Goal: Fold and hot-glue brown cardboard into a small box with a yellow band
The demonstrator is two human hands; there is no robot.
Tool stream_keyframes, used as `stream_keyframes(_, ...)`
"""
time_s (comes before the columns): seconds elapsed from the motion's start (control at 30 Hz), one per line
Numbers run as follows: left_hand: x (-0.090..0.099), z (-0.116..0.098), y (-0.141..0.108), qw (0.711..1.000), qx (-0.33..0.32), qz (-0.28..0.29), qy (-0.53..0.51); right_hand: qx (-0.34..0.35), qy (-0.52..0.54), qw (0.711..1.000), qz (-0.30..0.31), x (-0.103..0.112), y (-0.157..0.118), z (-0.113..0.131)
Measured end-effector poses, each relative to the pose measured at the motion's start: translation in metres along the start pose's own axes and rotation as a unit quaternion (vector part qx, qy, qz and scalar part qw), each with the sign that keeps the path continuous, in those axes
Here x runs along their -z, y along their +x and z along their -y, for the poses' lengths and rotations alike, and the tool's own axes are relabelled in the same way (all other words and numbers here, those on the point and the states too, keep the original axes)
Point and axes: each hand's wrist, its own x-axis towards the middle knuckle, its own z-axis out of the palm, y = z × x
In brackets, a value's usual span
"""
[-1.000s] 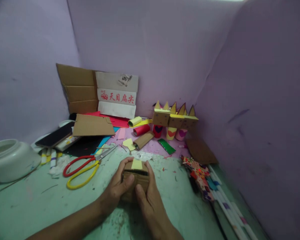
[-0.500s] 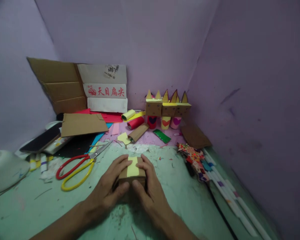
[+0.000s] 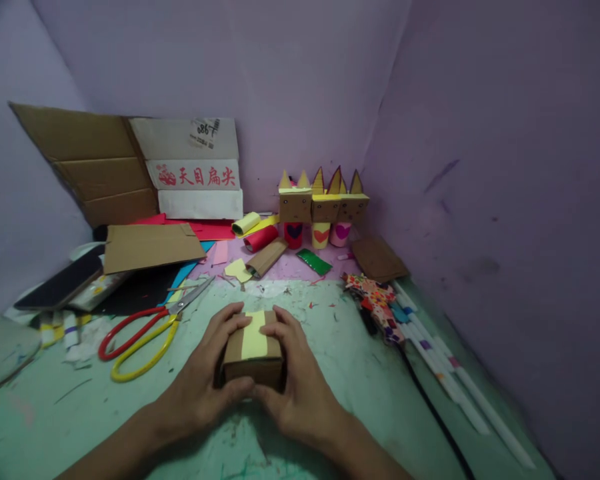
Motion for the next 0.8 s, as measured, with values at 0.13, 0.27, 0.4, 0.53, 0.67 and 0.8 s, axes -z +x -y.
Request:
stream_keyframes(0.13, 0.0008, -0.0008, -0.0016, 0.999, -0.007, 0.017, 0.028, 0.006, -0.028, 1.0, 0.002, 0.0009, -0.0041, -0.0012)
stream_keyframes(0.27, 0.0017, -0.0011, -0.0028, 0.999, -0.009, 0.025, 0.044, 0.003, -0.039, 0.999, 0.015, 0.0014, -0.0053, -0.0018)
stream_keyframes(0.4, 0.0047, -0.004, -0.002, 0.998, -0.014, 0.041, 0.046, 0.003, -0.027, 1.0, 0.011, 0.0012, -0.0058, -0.0025)
stream_keyframes(0.53, 0.0046, -0.0058, -0.0007, 0.999, -0.024, 0.036, 0.02, 0.003, -0.029, 1.0, -0.001, 0.0007, -0.0059, -0.0013)
stream_keyframes(0.67, 0.0012, -0.0033, -0.001, 0.999, -0.02, 0.023, 0.017, -0.005, -0.034, 0.999, 0.015, 0.0009, -0.0056, 0.0011)
stream_keyframes(0.8, -0.0005, -0.0005, -0.0026, 0.997, -0.045, 0.032, 0.063, 0.003, -0.033, 0.999, 0.022, 0.0002, -0.0063, 0.0002)
